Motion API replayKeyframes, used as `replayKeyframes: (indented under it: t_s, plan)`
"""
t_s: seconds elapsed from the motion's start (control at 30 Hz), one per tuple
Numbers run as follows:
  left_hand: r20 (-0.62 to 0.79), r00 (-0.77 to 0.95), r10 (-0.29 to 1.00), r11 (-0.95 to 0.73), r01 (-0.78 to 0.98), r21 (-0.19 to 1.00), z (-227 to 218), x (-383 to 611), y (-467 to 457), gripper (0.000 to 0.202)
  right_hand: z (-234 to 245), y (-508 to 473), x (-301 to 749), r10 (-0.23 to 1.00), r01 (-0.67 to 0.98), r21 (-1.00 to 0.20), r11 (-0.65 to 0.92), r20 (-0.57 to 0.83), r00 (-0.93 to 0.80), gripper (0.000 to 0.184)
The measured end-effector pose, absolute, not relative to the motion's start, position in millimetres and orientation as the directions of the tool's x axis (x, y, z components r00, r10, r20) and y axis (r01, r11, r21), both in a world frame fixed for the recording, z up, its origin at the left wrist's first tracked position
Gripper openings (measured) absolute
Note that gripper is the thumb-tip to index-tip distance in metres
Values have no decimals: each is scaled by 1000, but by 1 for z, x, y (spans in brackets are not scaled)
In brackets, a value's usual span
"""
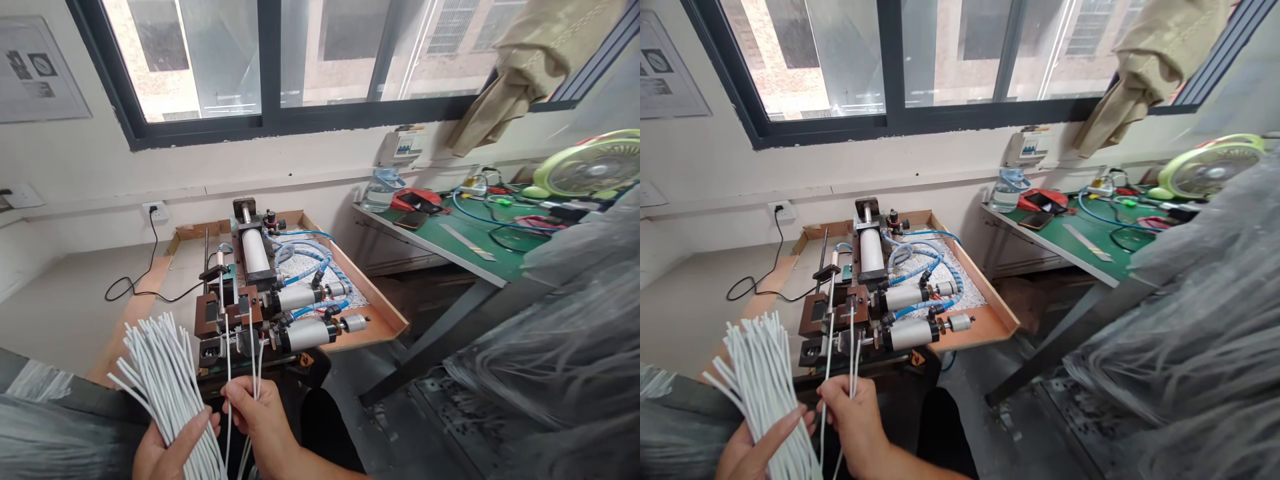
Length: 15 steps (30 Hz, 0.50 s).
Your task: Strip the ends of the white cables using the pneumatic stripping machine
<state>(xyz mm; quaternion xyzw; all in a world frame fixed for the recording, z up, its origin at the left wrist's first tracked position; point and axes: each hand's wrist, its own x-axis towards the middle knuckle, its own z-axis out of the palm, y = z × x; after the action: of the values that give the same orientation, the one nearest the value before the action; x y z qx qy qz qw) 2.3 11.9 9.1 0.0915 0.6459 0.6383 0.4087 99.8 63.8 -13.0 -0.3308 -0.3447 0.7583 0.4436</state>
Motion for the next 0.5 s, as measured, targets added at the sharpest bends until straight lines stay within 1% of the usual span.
replayKeyframes:
  t_s: [0.07, 0.13, 0.33, 0.5]
  plan:
    - [-491, -585, 646, 231, -463, 856, 6, -1, 12, 38, -14, 66, 100, 898, -447, -804, -392, -228, -377, 25]
    - [-511, -563, 650, 246, -480, 842, 4, -3, 13, 40, -13, 68, 99, 890, -461, -784, -417, -248, -384, 23]
    - [-446, -611, 654, 244, -387, 889, 1, -2, 13, 36, -8, 72, 97, 863, -486, -736, -471, -269, -428, 21]
    - [-379, -611, 695, 243, -297, 924, 7, 2, 11, 33, -8, 71, 92, 791, -472, -713, -517, -187, -583, 24]
